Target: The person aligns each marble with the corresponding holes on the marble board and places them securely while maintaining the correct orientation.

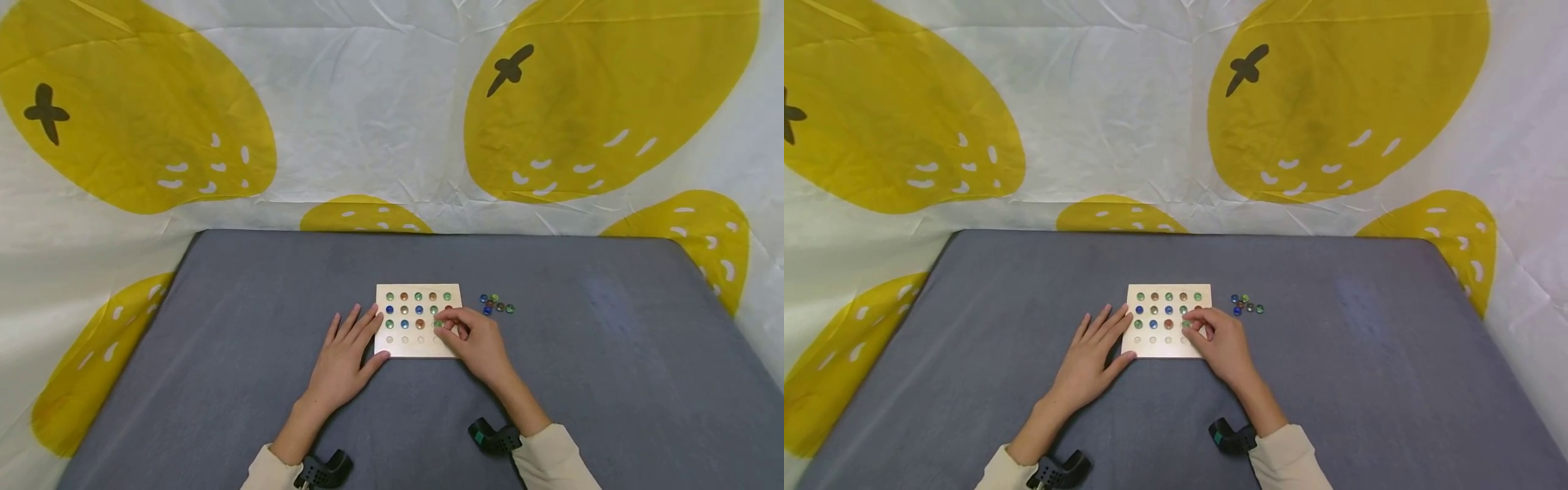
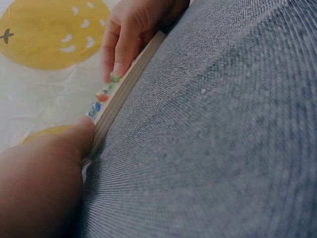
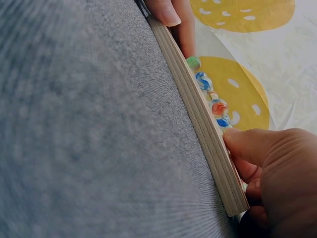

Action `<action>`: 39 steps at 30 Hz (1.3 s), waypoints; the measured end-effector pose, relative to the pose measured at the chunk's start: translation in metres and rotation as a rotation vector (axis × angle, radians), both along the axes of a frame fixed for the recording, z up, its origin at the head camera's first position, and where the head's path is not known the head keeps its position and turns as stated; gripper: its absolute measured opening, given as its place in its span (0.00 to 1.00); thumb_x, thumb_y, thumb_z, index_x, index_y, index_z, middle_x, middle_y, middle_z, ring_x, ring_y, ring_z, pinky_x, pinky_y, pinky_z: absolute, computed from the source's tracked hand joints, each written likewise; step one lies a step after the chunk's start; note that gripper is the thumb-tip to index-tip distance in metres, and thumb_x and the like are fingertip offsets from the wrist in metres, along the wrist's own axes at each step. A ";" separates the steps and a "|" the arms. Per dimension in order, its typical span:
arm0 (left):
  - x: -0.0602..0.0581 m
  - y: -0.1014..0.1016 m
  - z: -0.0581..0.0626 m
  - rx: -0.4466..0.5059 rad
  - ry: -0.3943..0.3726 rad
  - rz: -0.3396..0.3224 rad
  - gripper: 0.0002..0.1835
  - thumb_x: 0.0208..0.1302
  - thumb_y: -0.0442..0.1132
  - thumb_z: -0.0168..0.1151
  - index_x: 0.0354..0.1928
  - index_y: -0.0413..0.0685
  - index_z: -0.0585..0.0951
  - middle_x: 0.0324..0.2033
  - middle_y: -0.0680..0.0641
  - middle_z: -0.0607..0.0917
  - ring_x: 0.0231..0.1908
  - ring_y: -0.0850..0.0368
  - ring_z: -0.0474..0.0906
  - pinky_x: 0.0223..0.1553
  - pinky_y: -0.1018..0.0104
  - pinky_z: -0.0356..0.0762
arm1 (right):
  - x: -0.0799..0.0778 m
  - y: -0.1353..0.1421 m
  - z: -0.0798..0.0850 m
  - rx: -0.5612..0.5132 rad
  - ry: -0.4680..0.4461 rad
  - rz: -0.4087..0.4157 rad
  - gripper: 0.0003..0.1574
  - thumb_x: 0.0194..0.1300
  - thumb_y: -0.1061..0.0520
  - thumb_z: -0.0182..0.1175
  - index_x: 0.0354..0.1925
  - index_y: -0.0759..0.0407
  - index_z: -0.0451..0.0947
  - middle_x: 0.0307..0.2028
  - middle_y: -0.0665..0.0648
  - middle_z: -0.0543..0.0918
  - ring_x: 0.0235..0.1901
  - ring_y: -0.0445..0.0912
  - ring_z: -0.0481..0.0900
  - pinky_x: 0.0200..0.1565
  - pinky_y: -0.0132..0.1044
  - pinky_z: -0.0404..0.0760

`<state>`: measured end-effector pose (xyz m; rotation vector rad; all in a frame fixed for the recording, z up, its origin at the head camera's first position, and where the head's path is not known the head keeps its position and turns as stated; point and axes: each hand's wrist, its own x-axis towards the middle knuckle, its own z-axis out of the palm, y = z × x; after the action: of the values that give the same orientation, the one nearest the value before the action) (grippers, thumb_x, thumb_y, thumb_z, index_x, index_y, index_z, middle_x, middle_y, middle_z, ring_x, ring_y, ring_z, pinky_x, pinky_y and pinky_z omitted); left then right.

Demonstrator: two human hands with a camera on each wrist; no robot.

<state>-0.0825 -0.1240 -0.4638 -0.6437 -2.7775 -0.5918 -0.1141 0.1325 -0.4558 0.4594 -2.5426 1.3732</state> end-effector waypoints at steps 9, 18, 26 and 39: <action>-0.001 0.001 -0.003 -0.004 0.009 0.000 0.34 0.66 0.57 0.56 0.71 0.52 0.66 0.70 0.51 0.62 0.70 0.47 0.53 0.68 0.44 0.45 | 0.000 0.001 0.000 0.021 0.003 0.011 0.10 0.56 0.59 0.71 0.39 0.54 0.85 0.25 0.42 0.75 0.18 0.38 0.64 0.21 0.31 0.64; -0.001 0.002 -0.002 -0.006 0.001 -0.001 0.34 0.67 0.57 0.56 0.71 0.52 0.65 0.70 0.51 0.62 0.71 0.48 0.52 0.68 0.44 0.44 | 0.000 0.002 0.002 0.028 0.007 0.012 0.10 0.56 0.59 0.71 0.39 0.54 0.86 0.25 0.42 0.76 0.18 0.38 0.63 0.21 0.32 0.64; 0.001 0.001 0.001 -0.001 -0.004 0.000 0.34 0.66 0.56 0.57 0.70 0.51 0.66 0.70 0.50 0.63 0.70 0.46 0.53 0.68 0.44 0.45 | 0.000 0.000 0.003 0.028 0.002 0.020 0.09 0.56 0.59 0.70 0.39 0.54 0.86 0.25 0.42 0.75 0.18 0.37 0.63 0.21 0.32 0.63; 0.001 0.002 0.002 0.001 0.017 -0.002 0.34 0.66 0.56 0.57 0.70 0.51 0.66 0.69 0.50 0.64 0.70 0.46 0.54 0.68 0.43 0.46 | -0.001 0.000 0.002 0.030 0.010 0.013 0.09 0.56 0.59 0.71 0.38 0.54 0.86 0.25 0.41 0.75 0.18 0.37 0.63 0.21 0.31 0.63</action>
<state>-0.0816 -0.1222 -0.4623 -0.6489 -2.7610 -0.5859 -0.1151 0.1324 -0.4542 0.4879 -2.5599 1.3356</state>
